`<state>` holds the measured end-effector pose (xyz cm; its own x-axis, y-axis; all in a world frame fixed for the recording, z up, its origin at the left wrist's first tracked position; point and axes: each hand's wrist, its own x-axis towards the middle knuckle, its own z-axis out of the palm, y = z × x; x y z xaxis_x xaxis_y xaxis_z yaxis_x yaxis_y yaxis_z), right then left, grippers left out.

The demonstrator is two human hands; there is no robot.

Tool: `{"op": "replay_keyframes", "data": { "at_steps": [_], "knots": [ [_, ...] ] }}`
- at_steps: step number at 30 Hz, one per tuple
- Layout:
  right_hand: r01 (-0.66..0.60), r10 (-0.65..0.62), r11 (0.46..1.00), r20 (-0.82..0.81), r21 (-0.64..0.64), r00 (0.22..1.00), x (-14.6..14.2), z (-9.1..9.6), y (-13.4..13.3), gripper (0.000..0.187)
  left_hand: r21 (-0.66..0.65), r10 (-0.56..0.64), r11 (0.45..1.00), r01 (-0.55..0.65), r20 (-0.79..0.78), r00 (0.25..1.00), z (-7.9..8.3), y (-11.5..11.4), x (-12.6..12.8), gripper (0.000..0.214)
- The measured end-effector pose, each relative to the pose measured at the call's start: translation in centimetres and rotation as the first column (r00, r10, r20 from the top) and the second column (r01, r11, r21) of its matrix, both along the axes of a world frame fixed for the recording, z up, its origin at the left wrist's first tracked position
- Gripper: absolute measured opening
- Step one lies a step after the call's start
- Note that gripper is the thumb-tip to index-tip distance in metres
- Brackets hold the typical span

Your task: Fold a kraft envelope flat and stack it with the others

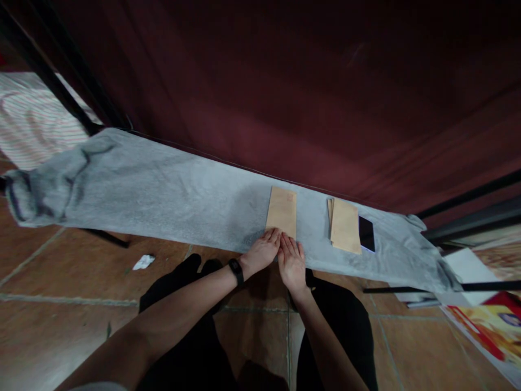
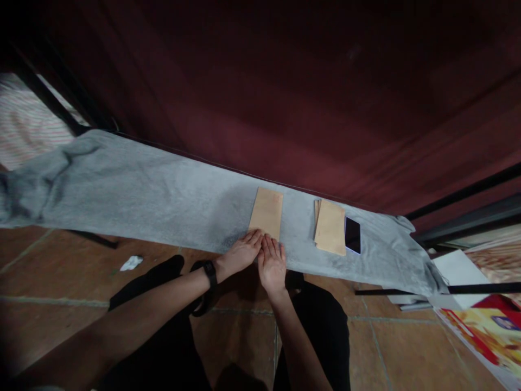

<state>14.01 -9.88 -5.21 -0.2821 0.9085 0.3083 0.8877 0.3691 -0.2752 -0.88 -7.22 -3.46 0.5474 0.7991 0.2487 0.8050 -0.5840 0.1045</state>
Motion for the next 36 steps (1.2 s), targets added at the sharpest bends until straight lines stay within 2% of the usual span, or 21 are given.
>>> {"op": "replay_keyframes", "data": {
  "at_steps": [3,7,13,18,22,26,28,31,36],
  "knots": [
    [0.014,-0.014,1.0,-0.002,-0.003,1.0,0.4,0.1,0.1,0.047,0.004,-0.006,1.0,0.006,0.031,0.999,-0.4,-0.1,0.1,0.045],
    [0.04,-0.04,0.999,-0.001,-0.002,0.999,1.4,0.3,0.6,0.047,-0.017,0.053,0.998,-0.052,0.064,0.997,-0.6,-0.3,0.5,0.052],
    [0.089,-0.09,0.996,0.017,0.014,0.996,3.1,0.3,0.7,0.045,-0.015,0.14,0.99,-0.14,0.021,0.99,-0.7,-0.7,0.8,0.055],
    [0.112,-0.113,0.993,0.029,0.03,0.993,4.0,0.3,0.5,0.044,-0.037,0.159,0.987,-0.159,0.004,0.987,-0.5,-0.8,0.8,0.058],
    [0.108,-0.109,0.993,0.019,0.038,0.994,3.4,0.2,0.2,0.046,-0.041,0.148,0.988,-0.148,-0.001,0.989,-0.4,-1.0,0.8,0.061],
    [-0.035,0.035,0.999,-0.013,-0.008,0.999,1.5,0.2,0.1,0.048,-0.03,0.122,0.992,-0.122,0.005,0.993,-0.6,-1.1,0.6,0.055],
    [-0.067,0.066,0.997,-0.032,-0.025,0.997,0.6,0.3,0.3,0.046,-0.024,0.127,0.992,-0.127,-0.002,0.992,-0.6,-1.1,0.6,0.054],
    [-0.036,0.035,0.999,-0.051,-0.021,0.998,0.2,0.3,0.7,0.044,-0.027,0.143,0.989,-0.143,0.0,0.99,-0.6,-1.1,0.7,0.053],
    [-0.005,0.004,1.0,-0.049,-0.014,0.999,1.3,0.3,1.1,0.043,-0.051,0.159,0.986,-0.158,0.015,0.987,-0.4,-1.0,0.9,0.054]
  ]
}}
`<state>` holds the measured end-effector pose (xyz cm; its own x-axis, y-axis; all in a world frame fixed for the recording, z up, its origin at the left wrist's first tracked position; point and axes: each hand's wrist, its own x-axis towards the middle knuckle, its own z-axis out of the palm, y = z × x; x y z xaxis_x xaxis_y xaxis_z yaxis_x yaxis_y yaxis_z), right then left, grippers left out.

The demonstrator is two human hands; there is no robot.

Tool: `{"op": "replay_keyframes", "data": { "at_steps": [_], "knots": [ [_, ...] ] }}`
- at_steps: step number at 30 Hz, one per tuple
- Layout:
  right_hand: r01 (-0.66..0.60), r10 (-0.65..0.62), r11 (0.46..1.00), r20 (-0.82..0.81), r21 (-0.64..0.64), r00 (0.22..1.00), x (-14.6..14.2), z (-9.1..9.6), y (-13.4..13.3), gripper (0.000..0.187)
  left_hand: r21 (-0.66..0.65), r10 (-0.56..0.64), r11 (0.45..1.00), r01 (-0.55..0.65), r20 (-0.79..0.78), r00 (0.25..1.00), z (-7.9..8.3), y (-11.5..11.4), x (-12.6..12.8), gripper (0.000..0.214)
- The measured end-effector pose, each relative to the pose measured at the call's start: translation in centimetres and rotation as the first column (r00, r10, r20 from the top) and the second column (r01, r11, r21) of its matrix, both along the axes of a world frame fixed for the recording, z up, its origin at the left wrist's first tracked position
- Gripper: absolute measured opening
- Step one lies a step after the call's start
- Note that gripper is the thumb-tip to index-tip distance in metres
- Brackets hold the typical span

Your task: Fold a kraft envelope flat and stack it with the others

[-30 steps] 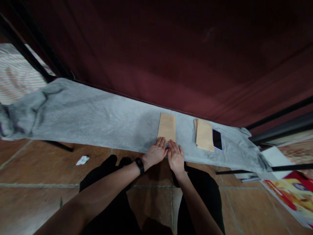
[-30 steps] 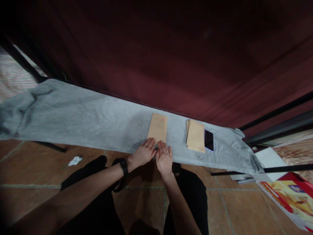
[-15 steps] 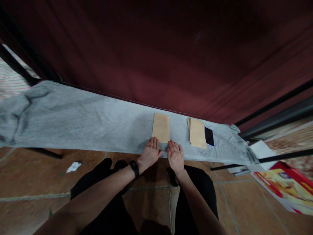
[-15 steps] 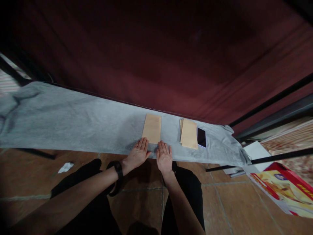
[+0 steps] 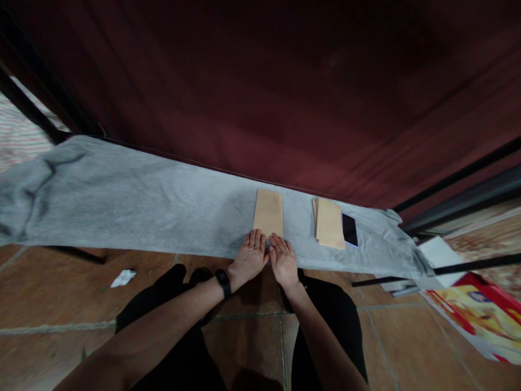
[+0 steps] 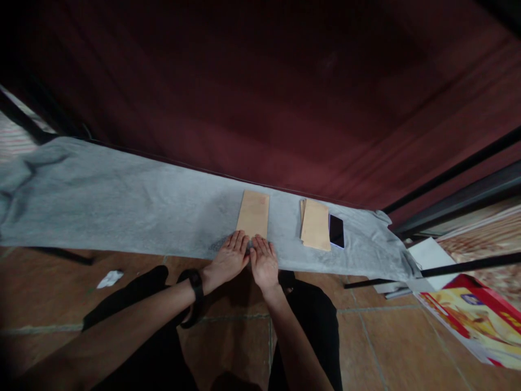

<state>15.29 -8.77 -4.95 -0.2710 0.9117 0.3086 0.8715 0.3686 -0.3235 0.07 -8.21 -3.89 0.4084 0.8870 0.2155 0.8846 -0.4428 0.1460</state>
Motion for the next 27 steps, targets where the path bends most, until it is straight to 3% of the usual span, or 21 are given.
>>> {"op": "replay_keyframes", "data": {
  "at_steps": [12,16,19,21,24,27],
  "knots": [
    [0.116,-0.117,0.992,0.013,0.052,0.993,1.9,-0.1,-0.2,0.041,-0.013,0.017,1.0,-0.016,0.013,1.0,0.3,-0.3,-0.2,0.059],
    [0.25,-0.25,0.967,-0.006,0.048,0.968,1.2,0.0,0.9,0.037,-0.011,0.01,1.0,-0.011,-0.014,1.0,0.3,-0.3,-0.1,0.06],
    [0.358,-0.352,0.933,-0.117,0.041,0.929,0.8,-0.1,2.3,0.031,0.005,0.002,1.0,-0.002,-0.018,1.0,0.1,-0.1,-0.2,0.061],
    [0.393,-0.387,0.919,-0.283,-0.038,0.878,0.8,-0.2,3.4,0.025,0.012,-0.001,1.0,0.002,-0.019,1.0,0.0,0.0,-0.2,0.061],
    [0.373,-0.412,0.91,-0.496,-0.182,0.764,1.1,-0.3,4.9,0.016,0.023,0.005,1.0,-0.004,-0.028,1.0,-0.1,0.1,-0.2,0.059],
    [0.325,-0.407,0.913,-0.585,-0.245,0.701,1.3,-0.3,5.7,0.013,0.033,0.007,0.999,-0.006,-0.026,1.0,0.2,0.2,-0.1,0.057]
  ]
}}
